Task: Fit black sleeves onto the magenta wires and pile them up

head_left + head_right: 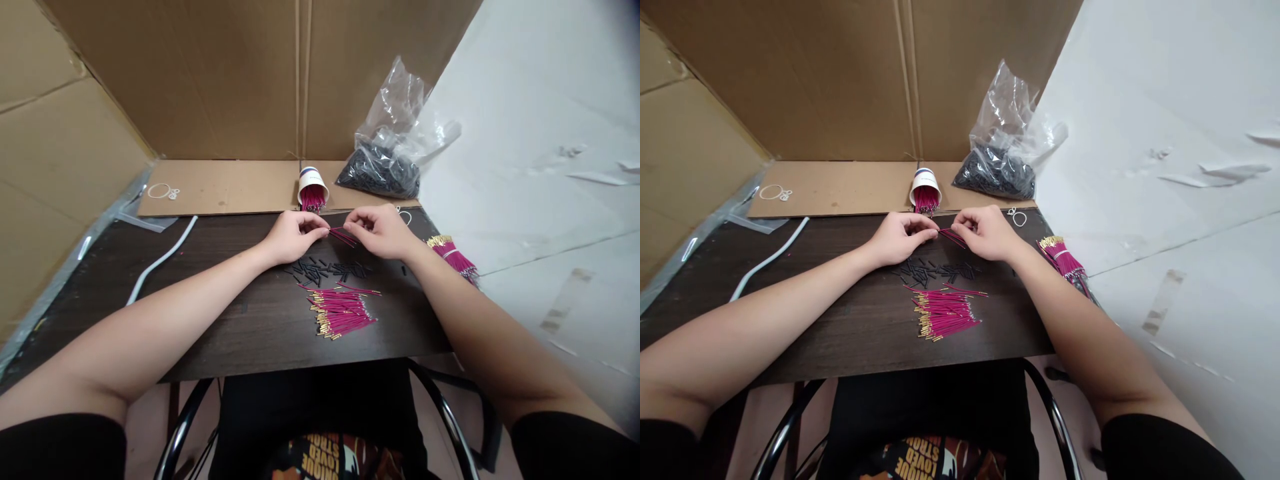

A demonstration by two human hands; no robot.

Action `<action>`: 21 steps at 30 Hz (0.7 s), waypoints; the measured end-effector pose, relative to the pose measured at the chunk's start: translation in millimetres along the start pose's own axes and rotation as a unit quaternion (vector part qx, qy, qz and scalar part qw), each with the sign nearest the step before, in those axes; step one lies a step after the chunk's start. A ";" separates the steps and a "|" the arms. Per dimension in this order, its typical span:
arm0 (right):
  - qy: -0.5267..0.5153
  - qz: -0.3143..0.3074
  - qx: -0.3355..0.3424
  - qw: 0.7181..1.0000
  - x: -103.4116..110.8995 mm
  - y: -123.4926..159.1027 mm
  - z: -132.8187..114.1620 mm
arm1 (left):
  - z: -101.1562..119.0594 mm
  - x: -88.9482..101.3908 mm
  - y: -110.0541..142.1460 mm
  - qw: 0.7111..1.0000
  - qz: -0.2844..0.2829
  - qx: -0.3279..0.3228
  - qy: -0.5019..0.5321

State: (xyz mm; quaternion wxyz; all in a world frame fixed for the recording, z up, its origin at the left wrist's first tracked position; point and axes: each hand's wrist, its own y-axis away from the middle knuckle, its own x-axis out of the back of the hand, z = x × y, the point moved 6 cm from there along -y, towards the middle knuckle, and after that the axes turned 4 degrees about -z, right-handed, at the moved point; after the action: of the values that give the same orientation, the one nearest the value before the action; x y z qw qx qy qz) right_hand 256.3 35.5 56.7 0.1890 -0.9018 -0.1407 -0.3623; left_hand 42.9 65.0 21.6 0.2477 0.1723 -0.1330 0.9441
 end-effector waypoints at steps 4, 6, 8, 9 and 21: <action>0.001 -0.002 -0.003 1.000 -0.4 0.1 0.3 | 0.4 0.3 0.3 1.000 0.003 -0.002 0.005; 0.001 -0.003 -0.005 1.000 -0.4 0.4 0.1 | 0.7 0.4 0.5 1.000 0.004 -0.005 0.008; -0.001 -0.004 -0.009 1.000 -0.6 0.5 0.2 | 0.5 0.4 0.7 1.000 0.003 -0.005 0.010; -0.001 -0.005 -0.012 1.000 -0.8 0.5 0.4 | 0.1 0.5 0.7 1.000 0.003 -0.004 0.010; 0.005 -0.011 -0.022 1.000 -1.9 0.3 0.2 | 0.7 0.4 1.1 1.000 0.005 -0.010 0.005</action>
State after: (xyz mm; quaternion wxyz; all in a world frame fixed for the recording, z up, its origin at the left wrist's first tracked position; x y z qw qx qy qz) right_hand 255.2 35.0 55.2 0.1656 -0.9022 -0.1417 -0.3722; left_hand 42.2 63.9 22.2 0.2453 0.1644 -0.1422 0.9448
